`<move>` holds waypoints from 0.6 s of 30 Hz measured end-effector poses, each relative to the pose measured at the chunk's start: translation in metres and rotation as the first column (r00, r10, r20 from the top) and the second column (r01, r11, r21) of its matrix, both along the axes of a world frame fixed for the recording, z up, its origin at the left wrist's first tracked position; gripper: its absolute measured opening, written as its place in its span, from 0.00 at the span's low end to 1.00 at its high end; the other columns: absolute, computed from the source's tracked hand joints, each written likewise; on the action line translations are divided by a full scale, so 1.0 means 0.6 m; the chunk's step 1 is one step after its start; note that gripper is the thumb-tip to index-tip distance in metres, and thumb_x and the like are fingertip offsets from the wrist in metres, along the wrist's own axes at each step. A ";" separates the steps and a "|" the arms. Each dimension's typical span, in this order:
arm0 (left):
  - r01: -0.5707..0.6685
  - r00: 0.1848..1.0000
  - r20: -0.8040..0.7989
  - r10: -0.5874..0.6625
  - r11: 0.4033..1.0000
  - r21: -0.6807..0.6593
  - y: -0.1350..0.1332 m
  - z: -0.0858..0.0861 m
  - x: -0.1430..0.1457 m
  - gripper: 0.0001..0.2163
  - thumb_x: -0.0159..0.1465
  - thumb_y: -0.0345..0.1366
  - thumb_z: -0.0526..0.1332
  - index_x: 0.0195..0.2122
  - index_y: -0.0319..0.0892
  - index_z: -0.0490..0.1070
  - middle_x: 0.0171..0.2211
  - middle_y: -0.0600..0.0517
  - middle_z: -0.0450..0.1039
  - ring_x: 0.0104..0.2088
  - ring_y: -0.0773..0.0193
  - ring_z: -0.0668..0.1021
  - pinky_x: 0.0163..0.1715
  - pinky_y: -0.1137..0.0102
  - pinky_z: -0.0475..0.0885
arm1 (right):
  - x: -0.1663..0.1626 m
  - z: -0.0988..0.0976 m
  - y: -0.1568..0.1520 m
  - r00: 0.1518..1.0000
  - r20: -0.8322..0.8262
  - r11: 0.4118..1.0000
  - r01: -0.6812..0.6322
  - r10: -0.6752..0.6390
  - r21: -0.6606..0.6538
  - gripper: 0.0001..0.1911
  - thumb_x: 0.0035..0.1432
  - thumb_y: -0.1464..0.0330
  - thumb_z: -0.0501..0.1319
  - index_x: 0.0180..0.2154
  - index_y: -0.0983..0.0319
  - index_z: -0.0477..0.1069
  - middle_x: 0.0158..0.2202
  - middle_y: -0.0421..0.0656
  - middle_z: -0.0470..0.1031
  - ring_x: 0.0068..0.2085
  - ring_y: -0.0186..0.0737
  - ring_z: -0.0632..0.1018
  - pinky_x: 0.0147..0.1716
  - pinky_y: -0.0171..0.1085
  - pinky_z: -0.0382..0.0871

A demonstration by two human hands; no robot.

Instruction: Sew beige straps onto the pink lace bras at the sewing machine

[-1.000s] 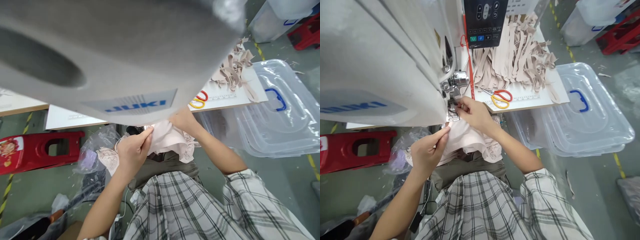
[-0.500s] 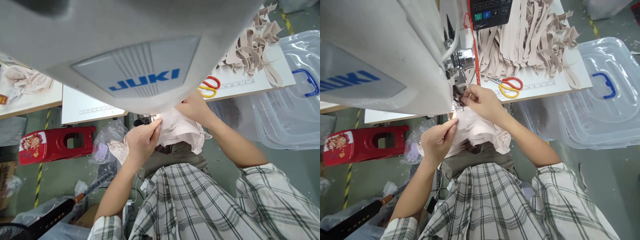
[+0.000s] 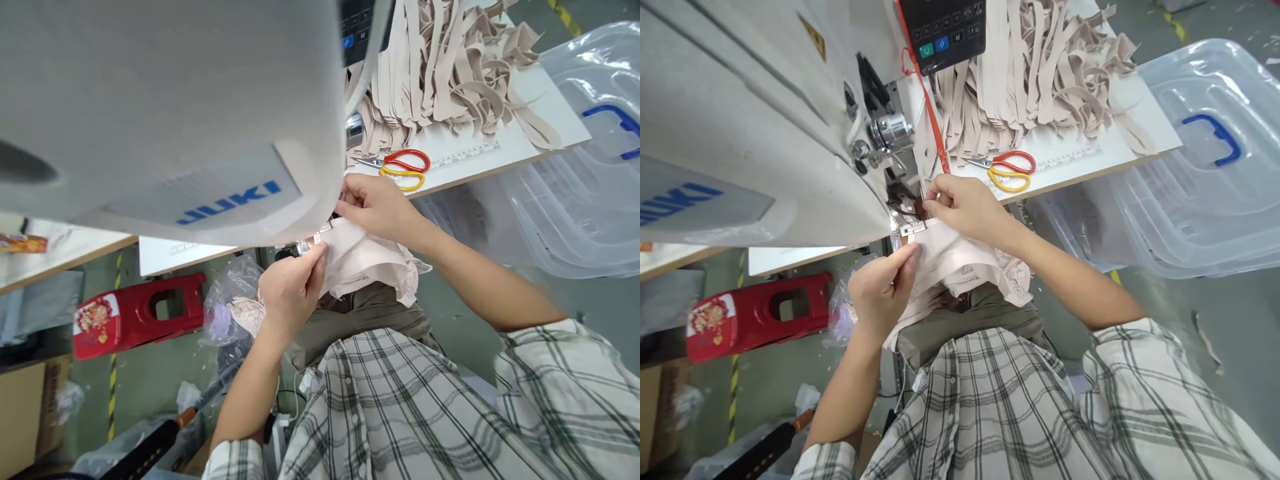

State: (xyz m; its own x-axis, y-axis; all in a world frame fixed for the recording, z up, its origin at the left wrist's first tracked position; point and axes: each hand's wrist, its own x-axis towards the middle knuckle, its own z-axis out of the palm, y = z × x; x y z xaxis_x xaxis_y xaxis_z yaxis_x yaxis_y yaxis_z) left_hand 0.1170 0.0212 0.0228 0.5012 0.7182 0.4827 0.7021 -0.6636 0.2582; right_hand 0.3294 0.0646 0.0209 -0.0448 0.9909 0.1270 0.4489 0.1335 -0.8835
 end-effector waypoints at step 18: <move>0.085 0.977 0.213 -0.001 0.918 -0.388 -0.023 0.013 -0.030 0.11 0.68 0.34 0.59 0.43 0.45 0.82 0.36 0.50 0.85 0.31 0.64 0.83 0.29 0.74 0.75 | -0.044 -0.035 -0.095 0.559 -0.783 0.845 -0.249 -0.273 -0.472 0.24 0.45 0.50 0.70 0.34 0.60 0.67 0.28 0.35 0.70 0.28 0.32 0.70 0.27 0.32 0.63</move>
